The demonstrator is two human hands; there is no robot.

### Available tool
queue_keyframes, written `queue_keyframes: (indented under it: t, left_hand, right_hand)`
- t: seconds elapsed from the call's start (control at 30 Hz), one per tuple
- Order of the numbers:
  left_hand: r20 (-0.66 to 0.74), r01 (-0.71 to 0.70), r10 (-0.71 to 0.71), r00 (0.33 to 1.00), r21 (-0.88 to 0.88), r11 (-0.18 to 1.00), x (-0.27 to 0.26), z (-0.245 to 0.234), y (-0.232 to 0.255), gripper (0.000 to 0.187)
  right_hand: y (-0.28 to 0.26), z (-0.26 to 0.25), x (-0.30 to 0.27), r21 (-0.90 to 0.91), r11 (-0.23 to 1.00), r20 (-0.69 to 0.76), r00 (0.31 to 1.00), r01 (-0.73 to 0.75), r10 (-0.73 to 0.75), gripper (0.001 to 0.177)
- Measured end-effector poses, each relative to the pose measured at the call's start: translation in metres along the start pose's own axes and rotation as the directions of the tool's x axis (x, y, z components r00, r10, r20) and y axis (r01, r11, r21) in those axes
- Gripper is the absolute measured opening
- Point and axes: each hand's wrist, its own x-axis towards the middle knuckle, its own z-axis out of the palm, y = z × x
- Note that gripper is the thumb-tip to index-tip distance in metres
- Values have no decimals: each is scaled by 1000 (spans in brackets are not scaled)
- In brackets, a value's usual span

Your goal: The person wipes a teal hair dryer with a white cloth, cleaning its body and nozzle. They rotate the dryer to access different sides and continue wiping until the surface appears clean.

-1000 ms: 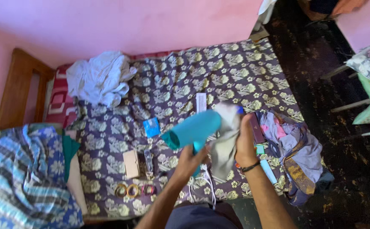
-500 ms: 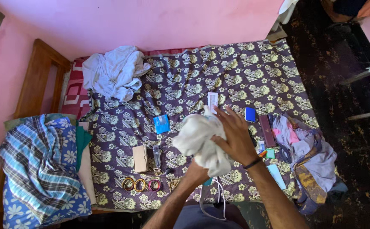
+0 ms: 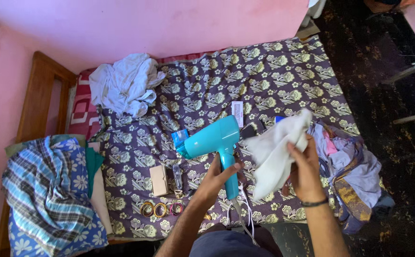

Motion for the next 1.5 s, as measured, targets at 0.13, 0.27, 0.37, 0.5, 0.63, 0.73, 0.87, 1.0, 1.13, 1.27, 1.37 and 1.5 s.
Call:
queue_keyframes:
  t: [0.13,0.27,0.37,0.5,0.63,0.73,0.87,1.0,1.13,1.27,1.37,1.5]
  left_hand:
    - [-7,-17,17,1000,-68,998,18,-1,-19,92]
    - [94,24,2,996,-275,961,22,12,-37,92]
    - [146,-5,53,988,-311,950,17,14,-31,86]
    - [161,36,50,986,-494,869,21,11,-24,83]
    - [-10,-13,10,1000,-406,914,30,10,-35,78]
    - [-36,-63,53,998,-424,904,41,21,-45,73]
    - [-77,25,-35,996,-128,991,43,47,-52,72]
    - [18,-46,43,999,195,980,35,67,-48,87]
    - [31,-204,202,979,201,958,39,83,-48,93]
    - [-262,8,15,965,86,996,45,88,-54,91]
    - [-357,-48,-6,934,-141,989,49,96,-58,91]
    - [-420,-24,-132,898,-347,937,45,102,-57,85]
  right_hand:
    - [13,11,-42,-379,923,292,955,64,54,38]
    - [25,61,-63,-580,502,549,763,642,-341,55]
    - [15,76,-66,-684,416,550,798,600,-246,54]
    - [31,61,-63,-699,525,516,851,485,-99,52]
    - [83,5,-67,-287,958,445,887,13,122,53]
    - [116,-30,-74,-76,939,318,885,-335,342,45]
    - [117,-37,-47,-83,946,307,895,-313,323,48]
    - [87,-18,-23,-215,963,454,890,160,-46,51]
    - [77,-26,-13,-271,885,515,834,379,-199,54]
    - [84,-48,-21,-314,910,620,784,271,-20,45]
    - [79,-64,-28,-336,910,672,738,242,52,44]
    - [62,-75,-23,-369,926,711,666,80,226,41]
